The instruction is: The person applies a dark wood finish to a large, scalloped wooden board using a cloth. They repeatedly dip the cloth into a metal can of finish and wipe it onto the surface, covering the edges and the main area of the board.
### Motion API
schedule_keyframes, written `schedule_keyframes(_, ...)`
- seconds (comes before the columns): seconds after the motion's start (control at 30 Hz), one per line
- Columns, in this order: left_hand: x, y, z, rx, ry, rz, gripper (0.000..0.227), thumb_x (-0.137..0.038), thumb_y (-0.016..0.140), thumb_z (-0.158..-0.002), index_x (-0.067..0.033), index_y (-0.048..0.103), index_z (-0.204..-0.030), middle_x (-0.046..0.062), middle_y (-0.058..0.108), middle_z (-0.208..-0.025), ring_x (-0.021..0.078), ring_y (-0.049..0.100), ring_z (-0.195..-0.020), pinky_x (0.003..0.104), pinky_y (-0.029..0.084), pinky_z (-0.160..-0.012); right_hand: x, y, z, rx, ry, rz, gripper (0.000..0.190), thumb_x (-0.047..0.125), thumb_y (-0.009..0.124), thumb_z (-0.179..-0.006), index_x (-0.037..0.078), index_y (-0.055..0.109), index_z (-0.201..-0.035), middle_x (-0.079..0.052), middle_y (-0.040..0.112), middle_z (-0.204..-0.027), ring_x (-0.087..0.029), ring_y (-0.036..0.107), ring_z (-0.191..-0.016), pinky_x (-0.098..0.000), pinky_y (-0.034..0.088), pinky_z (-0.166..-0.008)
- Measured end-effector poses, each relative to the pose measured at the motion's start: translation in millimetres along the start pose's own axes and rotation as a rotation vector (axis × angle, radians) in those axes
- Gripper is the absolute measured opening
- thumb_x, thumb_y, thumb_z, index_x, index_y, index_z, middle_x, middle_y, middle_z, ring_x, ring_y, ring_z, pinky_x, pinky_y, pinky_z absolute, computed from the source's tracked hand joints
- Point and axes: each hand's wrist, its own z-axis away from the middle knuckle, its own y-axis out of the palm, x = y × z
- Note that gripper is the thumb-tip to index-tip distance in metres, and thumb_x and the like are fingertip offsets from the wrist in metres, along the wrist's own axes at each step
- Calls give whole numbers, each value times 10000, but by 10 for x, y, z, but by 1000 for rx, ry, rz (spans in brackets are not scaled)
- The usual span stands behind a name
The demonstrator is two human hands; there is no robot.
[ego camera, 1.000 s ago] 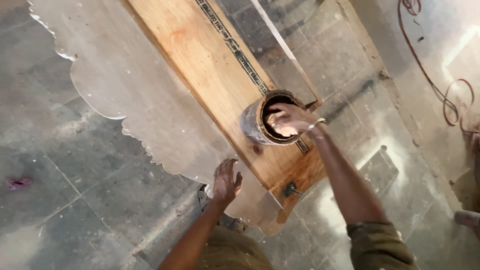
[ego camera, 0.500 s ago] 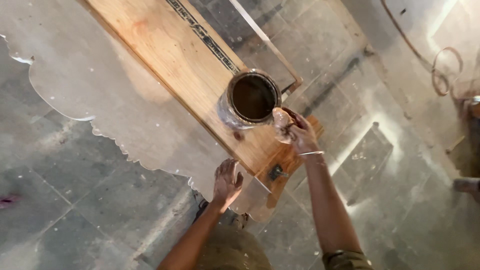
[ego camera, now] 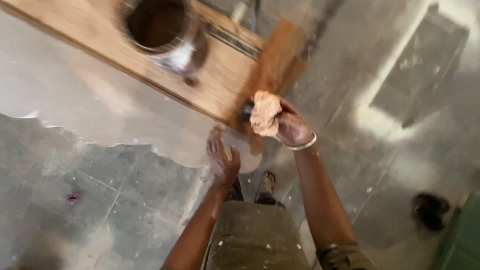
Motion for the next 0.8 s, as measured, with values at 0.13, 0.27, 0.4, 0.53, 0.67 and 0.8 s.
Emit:
schedule_keyframes(0.13, -174, 135, 61, -48, 73, -34, 601, -147, 519, -983, 55, 375, -1531, 282, 402, -1590, 469, 361, -1516, 584, 275, -1276, -435, -796, 1226, -301, 176, 92, 638, 10, 648, -829, -30, 514, -1452, -185, 615, -1364, -300, 646, -1232, -464, 527, -1056)
schedule_keyframes(0.27, -268, 291, -45, -70, 85, -44, 630, -143, 495, -1004, 26, 296, -1577, 273, 326, -1647, 473, 301, -1566, 575, 236, -1317, -1101, -1066, 1600, -424, 285, 57, 408, 22, 599, -968, -54, 542, -1364, -182, 647, -1242, -265, 670, -1109, -395, 587, -979)
schedule_keyframes(0.4, -313, 463, -26, -81, 117, 1, 647, -141, 448, -1002, 12, 253, -1599, 253, 278, -1675, 457, 276, -1595, 560, 225, -1330, -1108, -1129, 903, -676, 195, 222, 381, 61, 578, -994, -20, 531, -1363, -154, 691, -1212, -231, 704, -1034, -289, 637, -873)
schedule_keyframes(0.53, -301, 518, 8, -65, 80, -14, 652, -164, 440, -1022, 0, 237, -1619, 245, 236, -1706, 441, 226, -1594, 552, 197, -1318, -859, -1221, 444, -664, -155, 420, 428, -36, 540, -954, -30, 579, -1380, -151, 702, -1140, -187, 722, -933, -292, 623, -826)
schedule_keyframes(0.67, -280, 540, -4, -57, 110, -36, 655, -237, 433, -1046, -41, 224, -1635, 226, 192, -1727, 426, 177, -1592, 568, 148, -1338, -1176, -979, 934, -614, -113, 786, 468, -120, 500, -865, -10, 671, -1287, -146, 727, -1118, -176, 711, -865, -288, 641, -756)
schedule_keyframes(0.8, -304, 527, 28, -13, 80, -54, 668, -293, 426, -1051, -36, 227, -1634, 220, 214, -1724, 433, 175, -1628, 585, 122, -1324, -1385, -442, 1437, -626, -63, 893, 429, -94, 605, -910, 45, 653, -1313, -186, 558, -1434, -271, 655, -1213, -352, 570, -952)
